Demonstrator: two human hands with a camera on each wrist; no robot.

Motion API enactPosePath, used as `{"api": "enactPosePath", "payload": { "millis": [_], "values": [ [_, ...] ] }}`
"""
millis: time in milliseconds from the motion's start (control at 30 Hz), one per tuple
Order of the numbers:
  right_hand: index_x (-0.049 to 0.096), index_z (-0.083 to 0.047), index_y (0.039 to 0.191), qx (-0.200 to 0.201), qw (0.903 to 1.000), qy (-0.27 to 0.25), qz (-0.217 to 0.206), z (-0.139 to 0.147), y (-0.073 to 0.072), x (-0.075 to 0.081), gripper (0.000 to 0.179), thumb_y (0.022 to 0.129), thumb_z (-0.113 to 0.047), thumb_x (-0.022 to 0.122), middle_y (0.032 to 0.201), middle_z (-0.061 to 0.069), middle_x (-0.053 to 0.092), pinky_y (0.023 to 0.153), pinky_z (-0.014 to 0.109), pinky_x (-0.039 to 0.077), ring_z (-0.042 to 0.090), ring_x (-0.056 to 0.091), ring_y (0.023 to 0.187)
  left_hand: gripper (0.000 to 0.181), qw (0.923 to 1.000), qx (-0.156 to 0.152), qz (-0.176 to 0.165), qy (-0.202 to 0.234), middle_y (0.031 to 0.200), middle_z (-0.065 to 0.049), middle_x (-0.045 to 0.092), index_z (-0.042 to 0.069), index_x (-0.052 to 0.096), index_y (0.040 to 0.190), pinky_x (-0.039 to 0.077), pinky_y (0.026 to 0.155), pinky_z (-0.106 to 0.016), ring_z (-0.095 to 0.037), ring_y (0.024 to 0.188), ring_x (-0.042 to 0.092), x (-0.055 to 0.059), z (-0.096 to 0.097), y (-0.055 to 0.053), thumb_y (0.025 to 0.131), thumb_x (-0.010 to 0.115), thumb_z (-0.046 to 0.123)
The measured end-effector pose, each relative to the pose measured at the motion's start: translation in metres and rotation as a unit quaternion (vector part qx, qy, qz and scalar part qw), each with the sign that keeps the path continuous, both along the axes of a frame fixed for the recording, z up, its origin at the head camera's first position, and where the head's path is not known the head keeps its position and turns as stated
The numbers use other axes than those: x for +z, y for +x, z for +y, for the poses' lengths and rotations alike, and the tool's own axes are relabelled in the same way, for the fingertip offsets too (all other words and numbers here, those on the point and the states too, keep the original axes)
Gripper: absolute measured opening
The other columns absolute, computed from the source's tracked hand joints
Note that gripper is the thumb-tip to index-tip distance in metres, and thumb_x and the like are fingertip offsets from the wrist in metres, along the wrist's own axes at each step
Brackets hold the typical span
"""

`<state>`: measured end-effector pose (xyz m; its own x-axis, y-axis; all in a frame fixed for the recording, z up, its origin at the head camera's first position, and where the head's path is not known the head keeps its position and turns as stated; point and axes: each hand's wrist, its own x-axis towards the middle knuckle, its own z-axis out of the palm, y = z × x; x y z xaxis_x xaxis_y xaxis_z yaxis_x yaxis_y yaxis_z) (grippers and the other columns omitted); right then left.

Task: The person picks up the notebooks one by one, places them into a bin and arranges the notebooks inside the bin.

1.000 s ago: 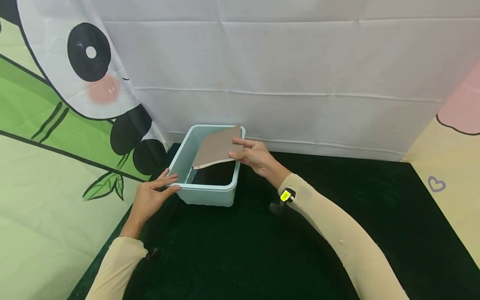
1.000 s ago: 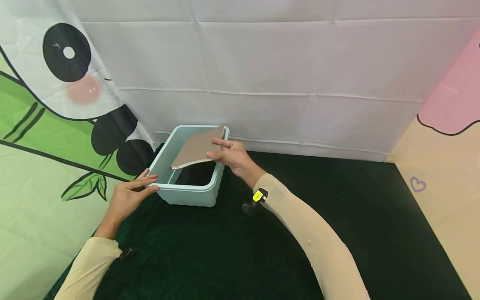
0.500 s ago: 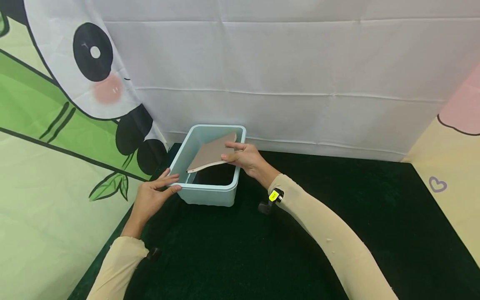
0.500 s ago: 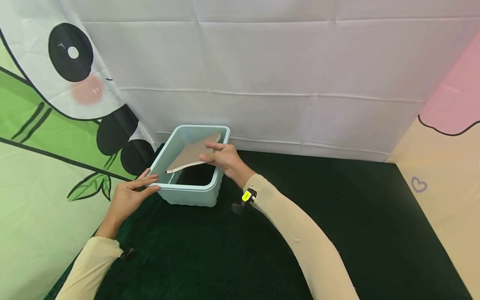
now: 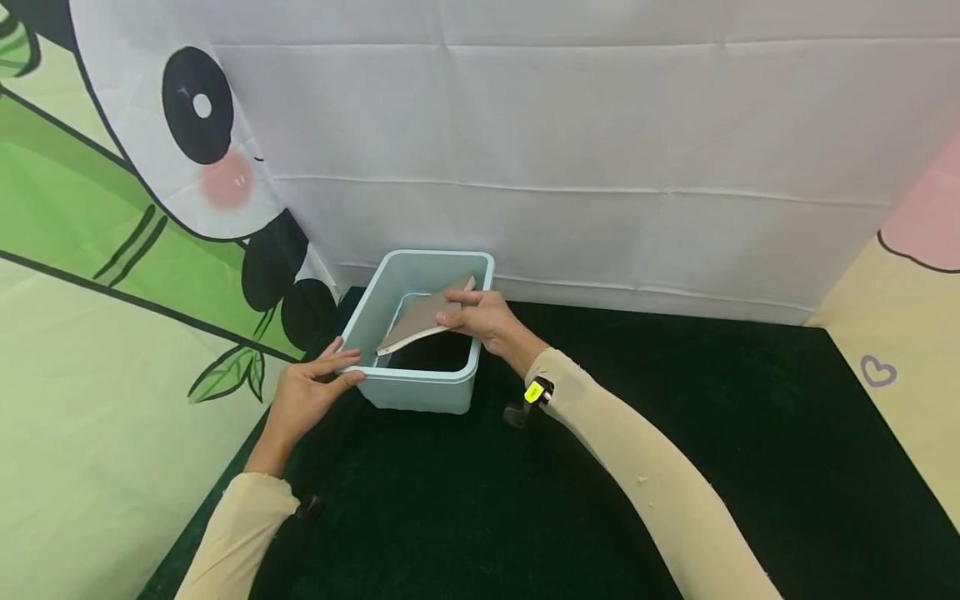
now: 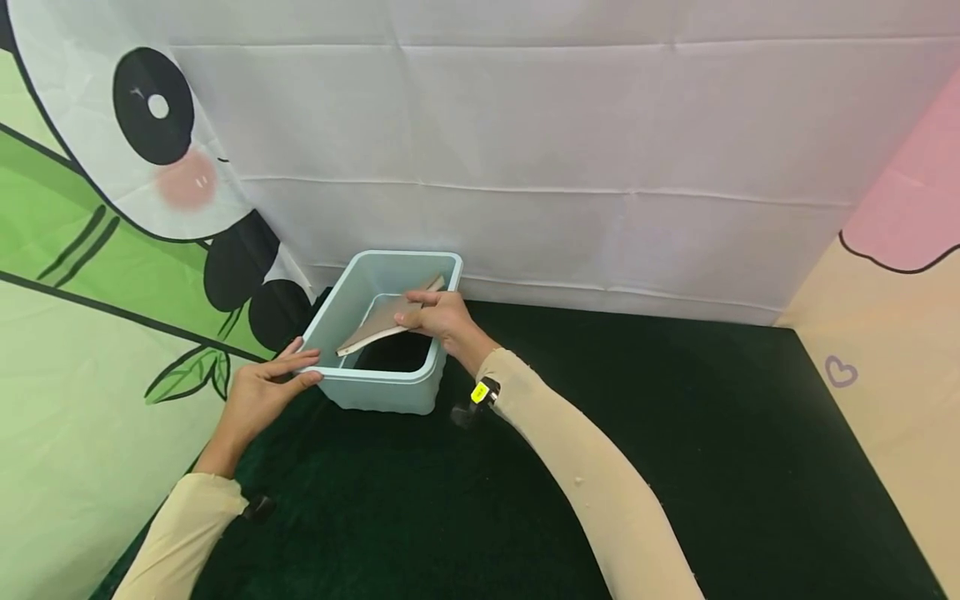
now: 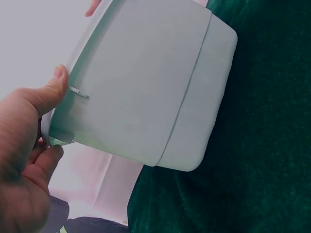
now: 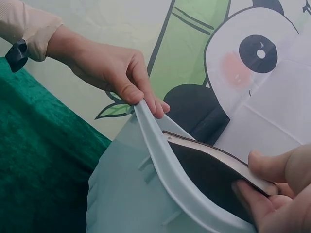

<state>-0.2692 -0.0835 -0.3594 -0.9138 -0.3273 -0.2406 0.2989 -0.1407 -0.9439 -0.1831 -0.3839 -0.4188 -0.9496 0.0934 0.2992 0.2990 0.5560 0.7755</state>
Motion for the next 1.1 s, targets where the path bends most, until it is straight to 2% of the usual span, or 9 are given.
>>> {"api": "enactPosePath", "payload": {
  "millis": [133, 267, 400, 500, 600, 700, 800, 867, 1100],
  "values": [
    [0.052, 0.001, 0.147, 0.025, 0.9997, 0.006, 0.002, -0.003, 0.000, 0.000, 0.053, 0.096, 0.003, 0.067, 0.147, 0.022, 0.052, 0.107, 0.038, 0.049, 0.031, 0.062, 0.127, 0.041, 1.0000, 0.001, -0.005, 0.002, 0.140, -0.013, 0.063, 0.003, 0.074, 0.123, 0.032, 0.112, -0.067, -0.030, 0.148, 0.039, 0.000, 0.000, 0.000, 0.091, 0.079, 0.028],
    [0.046, 0.000, 0.151, 0.081, 0.9966, 0.017, 0.000, -0.003, 0.001, 0.002, 0.054, 0.099, 0.002, 0.063, 0.153, 0.022, 0.045, 0.112, 0.041, 0.044, 0.034, 0.055, 0.135, 0.041, 1.0000, 0.003, -0.004, 0.001, 0.139, -0.013, 0.063, 0.003, 0.074, 0.123, 0.033, 0.112, -0.067, -0.029, 0.148, 0.039, 0.000, 0.001, 0.000, 0.091, 0.079, 0.028],
    [0.045, -0.002, 0.152, 0.145, 0.9878, 0.056, 0.007, -0.001, 0.003, 0.003, 0.054, 0.100, -0.001, 0.062, 0.157, 0.020, 0.041, 0.114, 0.041, 0.042, 0.033, 0.050, 0.140, 0.041, 1.0000, 0.004, -0.001, -0.004, 0.139, -0.013, 0.064, 0.002, 0.074, 0.122, 0.034, 0.111, -0.067, -0.030, 0.147, 0.040, 0.001, 0.003, 0.000, 0.091, 0.079, 0.028],
    [0.048, -0.002, 0.150, 0.173, 0.9794, 0.097, 0.036, 0.002, 0.005, 0.004, 0.050, 0.101, -0.005, 0.062, 0.157, 0.019, 0.043, 0.114, 0.040, 0.043, 0.032, 0.049, 0.141, 0.041, 1.0000, 0.004, -0.002, -0.002, 0.141, -0.014, 0.062, 0.002, 0.074, 0.123, 0.034, 0.111, -0.068, -0.032, 0.147, 0.040, 0.001, 0.003, 0.000, 0.091, 0.079, 0.028],
    [0.051, -0.001, 0.147, 0.180, 0.9721, 0.132, 0.072, 0.007, 0.009, 0.008, 0.047, 0.102, -0.007, 0.062, 0.156, 0.018, 0.045, 0.111, 0.039, 0.045, 0.031, 0.051, 0.139, 0.041, 1.0000, 0.006, -0.002, -0.001, 0.142, -0.014, 0.062, 0.002, 0.074, 0.123, 0.034, 0.111, -0.067, -0.032, 0.147, 0.040, 0.001, 0.004, 0.000, 0.091, 0.079, 0.028],
    [0.056, -0.003, 0.144, 0.153, 0.9693, 0.160, 0.108, 0.014, 0.014, 0.012, 0.043, 0.102, -0.010, 0.063, 0.148, 0.018, 0.054, 0.109, 0.040, 0.048, 0.031, 0.057, 0.133, 0.041, 1.0000, 0.009, -0.002, -0.003, 0.141, -0.013, 0.062, 0.003, 0.074, 0.123, 0.035, 0.111, -0.066, -0.029, 0.147, 0.040, 0.000, 0.005, 0.000, 0.091, 0.079, 0.027],
    [0.059, -0.004, 0.141, 0.121, 0.9733, 0.151, 0.123, 0.022, 0.017, 0.016, 0.041, 0.101, -0.011, 0.064, 0.143, 0.017, 0.059, 0.108, 0.042, 0.048, 0.031, 0.061, 0.130, 0.040, 0.9999, 0.010, 0.001, -0.007, 0.139, -0.013, 0.063, 0.003, 0.074, 0.123, 0.036, 0.111, -0.066, -0.028, 0.147, 0.041, 0.000, 0.006, 0.000, 0.091, 0.079, 0.027],
    [0.059, -0.003, 0.141, 0.113, 0.9800, 0.116, 0.115, 0.029, 0.017, 0.019, 0.041, 0.101, -0.011, 0.064, 0.144, 0.016, 0.059, 0.108, 0.041, 0.048, 0.032, 0.060, 0.130, 0.040, 0.9999, 0.011, 0.004, -0.007, 0.138, -0.012, 0.064, 0.003, 0.074, 0.123, 0.036, 0.111, -0.065, -0.026, 0.147, 0.041, 0.001, 0.007, -0.001, 0.091, 0.079, 0.027],
    [0.051, 0.001, 0.147, 0.129, 0.9866, 0.013, 0.100, 0.068, 0.017, 0.019, 0.044, 0.106, -0.014, 0.057, 0.147, 0.021, 0.055, 0.107, 0.041, 0.049, 0.035, 0.056, 0.134, 0.040, 0.9997, 0.020, 0.005, -0.010, 0.136, -0.011, 0.066, 0.003, 0.074, 0.122, 0.037, 0.112, -0.063, -0.024, 0.147, 0.041, 0.000, 0.011, -0.001, 0.090, 0.081, 0.027]
  ]
}}
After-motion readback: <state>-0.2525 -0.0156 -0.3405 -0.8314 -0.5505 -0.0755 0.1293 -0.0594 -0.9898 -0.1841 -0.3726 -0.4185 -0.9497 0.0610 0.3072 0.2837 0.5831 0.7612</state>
